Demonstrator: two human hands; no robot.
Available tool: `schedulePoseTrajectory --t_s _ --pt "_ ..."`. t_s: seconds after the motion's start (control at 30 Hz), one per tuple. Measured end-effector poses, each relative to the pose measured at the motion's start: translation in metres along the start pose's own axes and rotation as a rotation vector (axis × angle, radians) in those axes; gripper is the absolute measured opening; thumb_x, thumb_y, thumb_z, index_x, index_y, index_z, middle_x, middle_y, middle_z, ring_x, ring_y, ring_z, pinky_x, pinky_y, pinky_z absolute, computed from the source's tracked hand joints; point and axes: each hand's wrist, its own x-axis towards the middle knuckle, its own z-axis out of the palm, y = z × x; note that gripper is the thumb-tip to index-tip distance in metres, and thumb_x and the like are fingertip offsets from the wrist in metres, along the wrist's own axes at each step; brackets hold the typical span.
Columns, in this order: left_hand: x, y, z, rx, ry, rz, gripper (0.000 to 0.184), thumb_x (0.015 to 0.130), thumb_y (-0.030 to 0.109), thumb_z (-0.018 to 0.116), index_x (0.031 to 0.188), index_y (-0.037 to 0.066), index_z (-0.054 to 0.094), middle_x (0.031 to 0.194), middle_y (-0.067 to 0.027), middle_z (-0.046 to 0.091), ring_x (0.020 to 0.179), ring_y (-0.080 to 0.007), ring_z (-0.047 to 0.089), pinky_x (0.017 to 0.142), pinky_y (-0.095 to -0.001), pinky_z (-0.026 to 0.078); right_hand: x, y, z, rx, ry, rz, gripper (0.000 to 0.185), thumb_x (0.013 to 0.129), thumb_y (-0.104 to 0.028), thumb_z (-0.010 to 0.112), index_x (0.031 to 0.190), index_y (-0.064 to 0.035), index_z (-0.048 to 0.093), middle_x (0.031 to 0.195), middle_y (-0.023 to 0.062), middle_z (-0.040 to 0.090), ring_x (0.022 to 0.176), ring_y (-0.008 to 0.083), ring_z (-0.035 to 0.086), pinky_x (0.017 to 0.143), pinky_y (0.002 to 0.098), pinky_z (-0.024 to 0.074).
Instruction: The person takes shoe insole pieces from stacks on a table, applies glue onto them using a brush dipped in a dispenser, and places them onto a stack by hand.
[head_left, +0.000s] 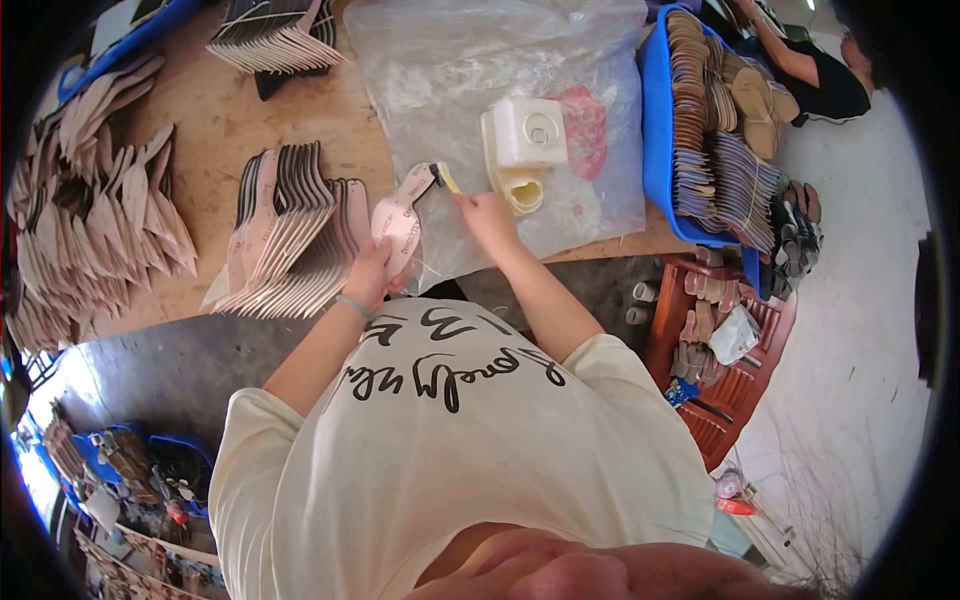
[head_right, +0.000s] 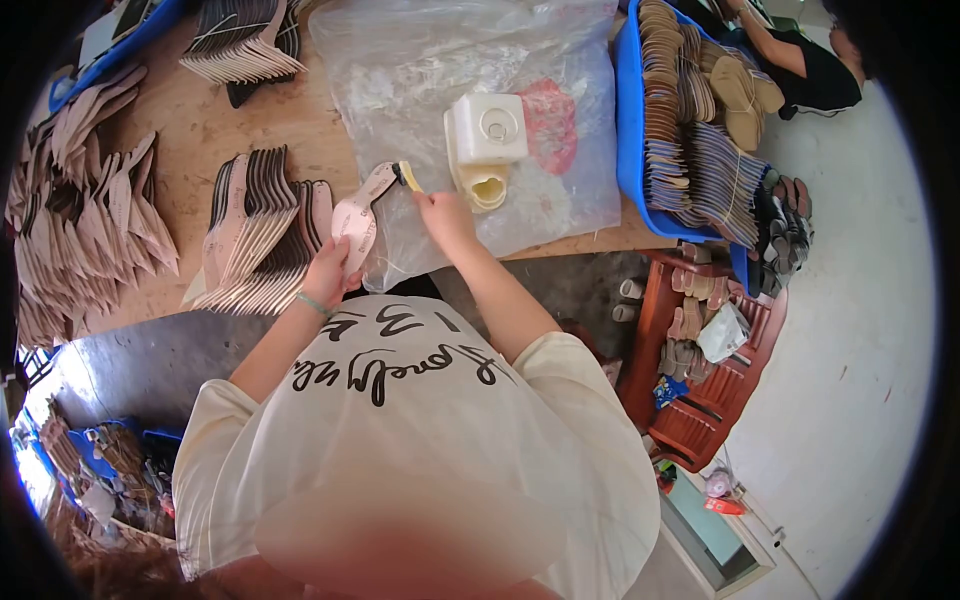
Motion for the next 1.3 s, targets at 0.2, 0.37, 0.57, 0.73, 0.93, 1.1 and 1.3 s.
schedulePoseTrajectory --t_s 0.2,0.37,0.57,0.73,0.93,1.1,1.3 --pt "0.004 0.002 -0.006 0.324 0.086 0.044 0.020 0.100 0.026 0.043 0.110 0.008 0.047 0.085 -0.0054 0.055 0.048 -0.0104 0.043 0.039 -0.0226 0.031 0.043 -0.023 -0.011 -0.385 -0.034 -0.154 0.045 0.086 -0.043 0.060 0.078 0.0007 0.069 0.077 0.0207 0.066 0.078 0.0381 0.064 0.068 0.0456 0.0498" --pt "0.023 -0.013 -0.023 0.625 0.138 0.271 0.022 0.099 0.023 0.045 0.111 0.005 0.049 0.083 -0.0047 0.058 0.054 -0.0105 0.051 0.043 -0.0239 0.041 0.048 -0.048 -0.021 -0.394 -0.105 -0.168 0.044 0.082 -0.043 0.066 0.075 0.0002 0.069 0.076 0.0206 0.066 0.077 0.0359 0.066 0.069 0.0441 0.0507" --pt "0.038 -0.033 -0.041 0.912 0.230 0.513 0.028 0.097 0.024 0.048 0.109 0.000 0.053 0.082 -0.0130 0.060 0.077 -0.0243 0.060 0.061 -0.0342 0.048 0.000 -0.070 -0.052 -0.344 -0.355 -0.146 0.041 0.079 -0.041 0.069 0.070 -0.0015 0.069 0.067 0.0192 0.063 0.065 0.0344 0.064 0.061 0.0435 0.0485" --pt "0.020 -0.019 -0.021 1.074 0.326 0.676 0.032 0.093 0.027 0.054 0.095 -0.005 0.058 0.076 -0.0234 0.062 0.072 -0.0314 0.066 0.056 -0.0413 0.049 -0.048 -0.080 -0.058 -0.282 -0.212 -0.242 0.040 0.080 -0.040 0.068 0.069 -0.0020 0.068 0.064 0.0185 0.062 0.063 0.0342 0.063 0.059 0.0438 0.0476" --pt "0.015 -0.016 -0.013 1.173 0.353 0.649 0.036 0.092 0.028 0.054 0.086 -0.007 0.056 0.066 -0.0237 0.060 0.062 -0.0354 0.065 0.055 -0.0435 0.048 -0.076 -0.083 -0.047 -0.356 -0.088 -0.331 0.038 0.083 -0.041 0.063 0.074 -0.0049 0.070 0.069 0.0152 0.065 0.068 0.0352 0.064 0.062 0.0448 0.0496" --pt "0.006 -0.009 -0.006 1.144 0.334 0.529 0.034 0.090 0.027 0.054 0.097 -0.006 0.057 0.075 -0.0272 0.061 0.075 -0.0427 0.061 0.067 -0.0480 0.047 -0.046 -0.050 -0.083 -0.255 -0.078 -0.097 0.039 0.081 -0.043 0.064 0.075 -0.0039 0.069 0.070 0.0168 0.065 0.067 0.0348 0.063 0.062 0.0431 0.0493" --pt "-0.016 0.010 0.017 1.202 0.374 0.636 0.073 0.073 0.028 0.072 0.130 0.000 0.035 0.120 -0.0288 0.051 0.105 -0.0459 0.055 0.086 -0.0459 0.047 -0.047 0.040 -0.178 -0.374 -0.124 0.140 0.046 0.077 -0.045 0.066 0.076 0.0009 0.068 0.073 0.0201 0.065 0.072 0.0339 0.064 0.065 0.0428 0.0486"
